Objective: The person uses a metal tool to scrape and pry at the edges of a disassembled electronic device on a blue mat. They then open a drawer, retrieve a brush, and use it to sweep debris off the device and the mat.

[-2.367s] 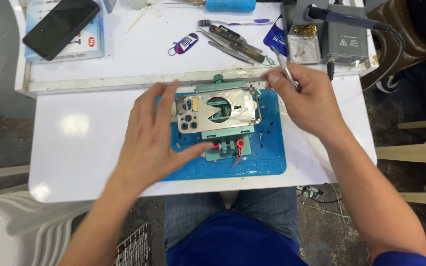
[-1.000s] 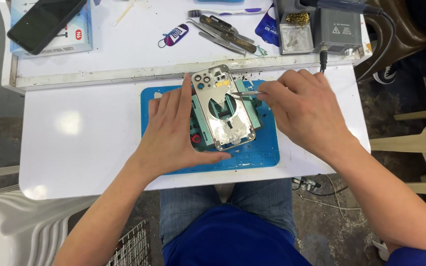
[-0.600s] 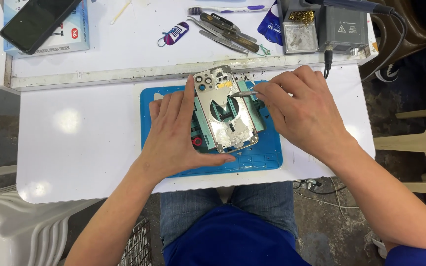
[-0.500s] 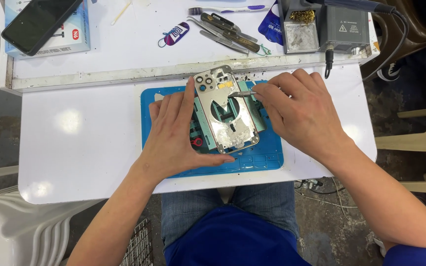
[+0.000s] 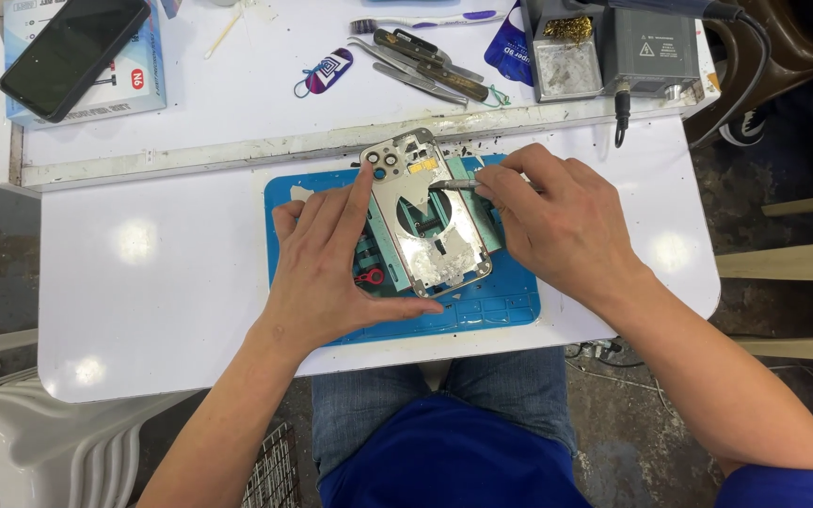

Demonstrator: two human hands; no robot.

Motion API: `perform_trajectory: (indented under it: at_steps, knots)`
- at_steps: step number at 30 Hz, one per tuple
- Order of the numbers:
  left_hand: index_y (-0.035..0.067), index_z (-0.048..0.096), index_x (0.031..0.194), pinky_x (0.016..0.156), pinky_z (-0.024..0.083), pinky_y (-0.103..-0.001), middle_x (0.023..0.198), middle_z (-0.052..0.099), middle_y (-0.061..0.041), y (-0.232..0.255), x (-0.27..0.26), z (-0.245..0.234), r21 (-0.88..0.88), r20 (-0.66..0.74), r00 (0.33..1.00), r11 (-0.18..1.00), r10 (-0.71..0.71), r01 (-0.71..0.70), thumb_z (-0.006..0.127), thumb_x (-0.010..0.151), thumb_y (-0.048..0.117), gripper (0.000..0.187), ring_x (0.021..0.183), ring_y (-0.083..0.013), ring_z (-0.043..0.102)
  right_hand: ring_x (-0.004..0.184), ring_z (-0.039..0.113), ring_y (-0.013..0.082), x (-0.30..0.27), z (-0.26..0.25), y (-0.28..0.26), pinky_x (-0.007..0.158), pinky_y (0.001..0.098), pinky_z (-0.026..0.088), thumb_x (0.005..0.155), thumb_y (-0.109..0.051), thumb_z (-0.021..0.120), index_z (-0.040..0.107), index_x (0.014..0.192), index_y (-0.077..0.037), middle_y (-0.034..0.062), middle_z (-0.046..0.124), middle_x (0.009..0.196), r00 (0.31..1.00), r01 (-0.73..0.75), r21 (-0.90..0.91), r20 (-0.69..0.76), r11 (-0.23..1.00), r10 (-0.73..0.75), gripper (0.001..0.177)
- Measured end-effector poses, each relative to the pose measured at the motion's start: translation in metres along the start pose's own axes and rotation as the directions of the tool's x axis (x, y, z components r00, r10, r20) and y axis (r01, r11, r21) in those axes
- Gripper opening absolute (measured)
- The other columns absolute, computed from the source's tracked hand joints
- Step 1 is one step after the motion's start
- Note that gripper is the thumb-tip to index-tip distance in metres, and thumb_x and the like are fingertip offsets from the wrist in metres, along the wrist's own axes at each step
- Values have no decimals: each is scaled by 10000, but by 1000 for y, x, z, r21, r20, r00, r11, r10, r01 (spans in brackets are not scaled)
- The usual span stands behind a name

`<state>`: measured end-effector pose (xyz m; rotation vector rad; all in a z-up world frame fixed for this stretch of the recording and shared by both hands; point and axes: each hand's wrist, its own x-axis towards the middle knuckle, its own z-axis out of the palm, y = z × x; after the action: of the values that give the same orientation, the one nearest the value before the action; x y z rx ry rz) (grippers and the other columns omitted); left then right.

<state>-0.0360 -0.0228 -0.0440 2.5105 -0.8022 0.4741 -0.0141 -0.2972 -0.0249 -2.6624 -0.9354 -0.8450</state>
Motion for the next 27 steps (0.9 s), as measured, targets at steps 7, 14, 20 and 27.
perform_trajectory:
  at_steps: [7, 14, 20, 27]
  knots:
    - [23, 254, 1623, 984, 325, -439, 1351, 594, -114, -1, -1, 0, -13, 4, 1000, 1000, 0, 0, 745, 667, 922, 1401, 1169, -271, 567, 614, 519, 233, 0, 2, -1, 529, 335, 461, 1020, 19, 701, 697, 1072, -102, 32, 637, 1003, 999, 15, -19, -29, 1000, -15, 131]
    - [93, 360, 1598, 1008, 335, -474, 1419, 538, -135, -8, -1, -5, -66, -5, 999, 997, -33, 33, 687, 791, 791, 1116, 1214, -321, 526, 752, 568, 295, 12, -26, 0, 603, 433, 445, 1073, -108, 665, 691, 1162, -40, 101, 585, 976, 979, -173, 198, 143, 965, 146, 115]
    - [93, 188, 1652, 1160, 352, -575, 1663, 261, -174, -8, -4, -4, -86, 19, 1000, 996, -10, 12, 827, 683, 862, 1392, 1526, -387, 374, 895, 653, 373, -3, -33, 21, 767, 512, 485, 1081, -62, 598, 735, 1182, 21, 153, 711, 1037, 922, -362, 199, 223, 911, 318, 189]
    - [24, 4, 1645, 1204, 302, -569, 1732, 215, -184, -3, 1, -7, -35, 110, 994, 999, -20, 24, 804, 641, 940, 1577, 1594, -369, 300, 954, 654, 319, -20, -15, 11, 758, 466, 426, 1050, -190, 717, 777, 1171, -99, 81, 770, 1090, 936, -299, 0, 193, 954, 294, 163]
